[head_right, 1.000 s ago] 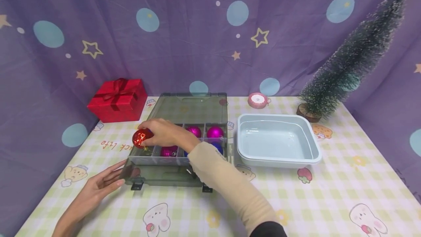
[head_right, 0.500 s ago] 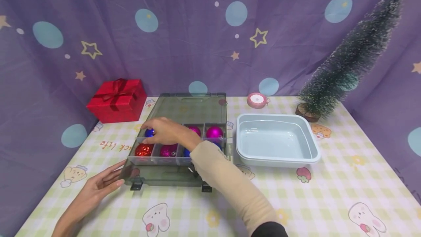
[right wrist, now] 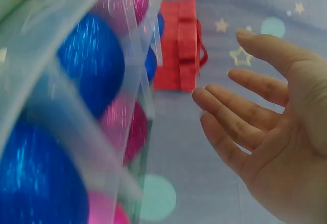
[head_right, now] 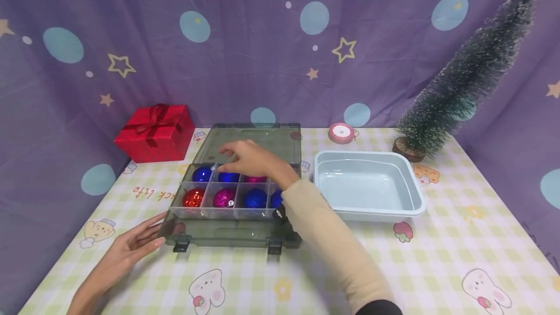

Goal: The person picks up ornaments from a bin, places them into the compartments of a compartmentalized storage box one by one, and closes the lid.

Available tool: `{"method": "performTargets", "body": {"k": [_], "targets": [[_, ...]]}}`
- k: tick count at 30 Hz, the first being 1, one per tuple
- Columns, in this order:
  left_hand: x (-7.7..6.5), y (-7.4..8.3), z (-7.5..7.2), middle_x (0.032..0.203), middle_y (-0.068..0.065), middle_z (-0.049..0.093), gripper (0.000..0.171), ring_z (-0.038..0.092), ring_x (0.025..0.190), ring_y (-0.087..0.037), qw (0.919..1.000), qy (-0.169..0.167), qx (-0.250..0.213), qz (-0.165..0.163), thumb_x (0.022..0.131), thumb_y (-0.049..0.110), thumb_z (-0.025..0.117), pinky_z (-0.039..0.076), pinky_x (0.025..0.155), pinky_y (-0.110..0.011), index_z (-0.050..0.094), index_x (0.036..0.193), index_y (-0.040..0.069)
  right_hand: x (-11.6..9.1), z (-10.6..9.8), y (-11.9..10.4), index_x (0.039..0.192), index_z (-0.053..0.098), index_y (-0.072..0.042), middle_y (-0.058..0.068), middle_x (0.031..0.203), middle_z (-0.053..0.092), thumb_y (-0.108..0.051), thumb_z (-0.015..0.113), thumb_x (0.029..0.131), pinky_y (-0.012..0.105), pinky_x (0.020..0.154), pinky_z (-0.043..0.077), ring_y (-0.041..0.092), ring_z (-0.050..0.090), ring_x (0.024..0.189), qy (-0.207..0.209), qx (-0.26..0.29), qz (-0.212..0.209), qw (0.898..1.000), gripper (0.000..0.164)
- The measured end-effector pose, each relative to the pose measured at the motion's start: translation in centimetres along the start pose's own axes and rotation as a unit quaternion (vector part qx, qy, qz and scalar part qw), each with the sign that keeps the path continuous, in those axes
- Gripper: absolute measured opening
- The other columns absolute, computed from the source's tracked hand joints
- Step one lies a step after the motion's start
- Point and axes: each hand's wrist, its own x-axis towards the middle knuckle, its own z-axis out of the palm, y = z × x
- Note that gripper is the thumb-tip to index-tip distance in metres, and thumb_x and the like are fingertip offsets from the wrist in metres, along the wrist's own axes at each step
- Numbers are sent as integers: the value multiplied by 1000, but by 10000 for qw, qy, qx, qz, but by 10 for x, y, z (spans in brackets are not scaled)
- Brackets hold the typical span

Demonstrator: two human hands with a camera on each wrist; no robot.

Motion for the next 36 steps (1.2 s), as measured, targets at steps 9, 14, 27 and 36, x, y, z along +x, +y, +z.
{"method": "performTargets", "body": {"k": [9,14,27,36], "targets": [[12,9,-14,149,-28,50,63,59,124,-8,9982,-546,184,-140,105,24,65,52,92,-22,40,159,4,-36,-38,31,144,59,-1,19,130,67,-27,71,102,43,97,54,32,65,117,621,-74,597,9963,50],[28,22,-28,146,-22,56,59,58,129,-33,9957,-617,685,90,108,28,61,53,91,-23,41,159,6,-50,-54,45,143,57,1,22,130,65,-31,70,102,48,99,53,35,64,119,1115,137,1091,9877,54],[102,66,-48,153,-23,47,62,48,138,-39,9943,-203,901,528,112,36,48,45,102,-22,31,162,4,-62,-70,74,135,62,4,20,131,65,-47,54,107,51,105,48,35,55,126,1844,1337,1949,9540,58],[151,83,-42,161,-27,33,72,34,147,-43,9961,-450,75,756,114,49,24,26,120,-51,23,162,-3,-58,-70,86,156,35,8,26,158,39,-50,45,109,51,120,30,43,38,144,1930,2323,2421,9221,75]]}}
